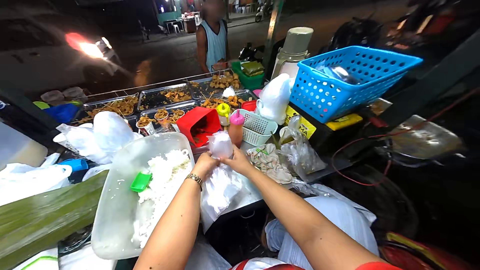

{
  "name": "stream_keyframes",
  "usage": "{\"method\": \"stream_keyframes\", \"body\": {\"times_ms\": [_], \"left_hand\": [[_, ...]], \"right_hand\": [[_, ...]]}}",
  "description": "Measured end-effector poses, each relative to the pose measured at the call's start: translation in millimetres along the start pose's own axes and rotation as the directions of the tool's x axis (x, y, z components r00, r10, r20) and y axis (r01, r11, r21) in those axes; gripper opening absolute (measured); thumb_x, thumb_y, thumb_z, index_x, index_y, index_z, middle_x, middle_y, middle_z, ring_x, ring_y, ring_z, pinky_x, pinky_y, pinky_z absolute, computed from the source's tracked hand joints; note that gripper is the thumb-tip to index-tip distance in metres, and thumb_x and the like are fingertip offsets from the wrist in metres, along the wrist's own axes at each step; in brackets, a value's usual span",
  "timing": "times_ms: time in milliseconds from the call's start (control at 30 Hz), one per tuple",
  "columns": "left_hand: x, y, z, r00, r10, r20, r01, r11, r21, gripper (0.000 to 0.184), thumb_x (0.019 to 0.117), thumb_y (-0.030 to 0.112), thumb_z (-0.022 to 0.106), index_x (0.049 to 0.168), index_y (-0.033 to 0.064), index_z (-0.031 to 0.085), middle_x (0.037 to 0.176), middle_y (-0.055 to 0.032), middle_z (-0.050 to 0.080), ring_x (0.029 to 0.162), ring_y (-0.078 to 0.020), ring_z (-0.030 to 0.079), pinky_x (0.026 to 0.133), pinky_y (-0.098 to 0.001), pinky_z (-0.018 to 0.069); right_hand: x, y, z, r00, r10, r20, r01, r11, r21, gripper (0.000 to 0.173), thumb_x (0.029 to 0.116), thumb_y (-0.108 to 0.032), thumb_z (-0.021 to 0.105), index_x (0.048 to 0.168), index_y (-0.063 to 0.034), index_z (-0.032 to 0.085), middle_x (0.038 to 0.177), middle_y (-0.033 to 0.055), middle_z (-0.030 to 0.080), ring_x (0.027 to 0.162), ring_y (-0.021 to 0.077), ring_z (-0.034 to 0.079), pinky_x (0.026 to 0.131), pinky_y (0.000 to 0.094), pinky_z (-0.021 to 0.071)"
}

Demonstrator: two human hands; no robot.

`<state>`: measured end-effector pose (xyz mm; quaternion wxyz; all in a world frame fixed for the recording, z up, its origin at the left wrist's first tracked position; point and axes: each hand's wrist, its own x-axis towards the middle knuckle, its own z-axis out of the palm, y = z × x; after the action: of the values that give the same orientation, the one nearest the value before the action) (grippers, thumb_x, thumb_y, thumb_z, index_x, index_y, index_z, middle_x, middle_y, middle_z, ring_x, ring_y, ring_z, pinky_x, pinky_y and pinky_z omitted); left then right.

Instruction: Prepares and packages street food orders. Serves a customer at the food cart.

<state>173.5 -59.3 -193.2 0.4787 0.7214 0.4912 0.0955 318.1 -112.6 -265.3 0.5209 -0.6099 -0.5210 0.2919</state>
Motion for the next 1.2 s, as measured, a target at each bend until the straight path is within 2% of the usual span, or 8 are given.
{"method": "stream_keyframes", "body": {"times_ms": [100,300,400,467,600,933,1033,1200], "left_hand": [[-11,15,-9,0.980,0.130,-0.154,-0.087,0.962,0.258,0.035,0.0995,0.008,0.057,0.132,-0.0025,0.063,0.129,-0.0247,0.064,0.122,-0.0369,0.061,0.107,-0.0542,0.0446],[-20,16,-12,0.797,0.441,-0.413,-0.449,0.889,0.083,0.025,0.1072,0.015,0.053,0.122,0.0036,0.070,0.100,-0.0086,0.074,0.091,-0.0160,0.068,0.086,-0.0402,0.0530],[-21,16,-8,0.738,0.529,-0.419,-0.586,0.810,-0.009,0.025,0.1060,0.014,0.055,0.123,0.0023,0.069,0.101,-0.0057,0.073,0.091,-0.0080,0.067,0.087,-0.0312,0.0541],[-23,18,-2,0.706,0.576,-0.412,-0.647,0.761,-0.044,0.024,0.1050,0.013,0.056,0.122,0.0017,0.069,0.102,-0.0047,0.072,0.089,-0.0052,0.067,0.086,-0.0277,0.0545],[-27,19,0,0.787,0.550,-0.281,-0.608,0.768,-0.200,0.034,0.0936,0.015,0.073,0.124,0.0014,0.068,0.108,-0.0060,0.072,0.095,-0.0091,0.068,0.088,-0.0312,0.0558],[-30,19,5,0.830,0.546,-0.118,-0.551,0.764,-0.335,0.018,0.0920,0.009,0.069,0.075,0.0100,0.065,0.086,0.0060,0.064,0.081,0.0000,0.060,0.075,-0.0196,0.0510],[-39,20,5,0.807,0.590,0.029,-0.454,0.650,-0.610,0.021,0.0901,0.009,0.066,0.070,0.0149,0.069,0.088,0.0066,0.070,0.079,0.0011,0.064,0.071,-0.0177,0.0532],[-47,28,-8,0.838,0.543,-0.046,-0.442,0.628,-0.640,0.016,0.0917,0.000,0.061,0.106,0.0057,0.065,0.080,0.0039,0.067,0.073,-0.0061,0.067,0.072,-0.0244,0.0594]], "right_hand": [[-5,5,8,0.994,0.008,-0.112,-0.019,0.996,-0.092,0.081,0.0881,-0.032,0.079,0.144,0.0138,0.044,0.141,0.0299,0.055,0.134,0.0322,0.054,0.117,0.0406,0.0405],[-4,-18,-16,0.991,0.087,-0.103,-0.110,0.963,-0.246,0.073,0.0928,-0.027,0.073,0.149,0.0082,0.043,0.150,0.0307,0.046,0.139,0.0422,0.046,0.118,0.0516,0.0362],[-22,-28,-25,0.921,-0.119,-0.371,0.130,0.991,0.005,0.046,0.1006,-0.026,0.061,0.133,0.0056,0.060,0.127,0.0230,0.063,0.112,0.0269,0.063,0.095,0.0398,0.0529],[-34,-44,-31,0.950,-0.118,-0.289,0.179,0.965,0.194,0.035,0.1030,-0.021,0.055,0.124,0.0055,0.063,0.114,0.0137,0.067,0.101,0.0132,0.065,0.090,0.0302,0.0542],[-43,-58,-36,0.985,-0.111,-0.131,0.131,0.979,0.156,0.015,0.0946,-0.013,0.070,0.097,0.0017,0.072,0.091,0.0038,0.071,0.080,0.0021,0.064,0.078,0.0209,0.0547],[-49,-63,-34,0.939,-0.269,-0.215,0.242,0.960,-0.144,0.028,0.1041,-0.010,0.051,0.113,0.0014,0.076,0.101,0.0124,0.077,0.096,0.0129,0.073,0.091,0.0300,0.0560],[-43,-63,-45,0.966,-0.102,-0.238,0.142,0.977,0.157,0.026,0.1058,-0.009,0.048,0.109,0.0030,0.071,0.096,0.0052,0.073,0.088,0.0045,0.067,0.085,0.0243,0.0543],[-41,-74,-67,0.991,0.103,-0.085,0.022,0.501,0.865,0.023,0.1092,-0.009,0.034,0.108,-0.0109,0.057,0.064,-0.0072,0.056,0.052,0.0025,0.054,0.055,0.0202,0.0514]]}}
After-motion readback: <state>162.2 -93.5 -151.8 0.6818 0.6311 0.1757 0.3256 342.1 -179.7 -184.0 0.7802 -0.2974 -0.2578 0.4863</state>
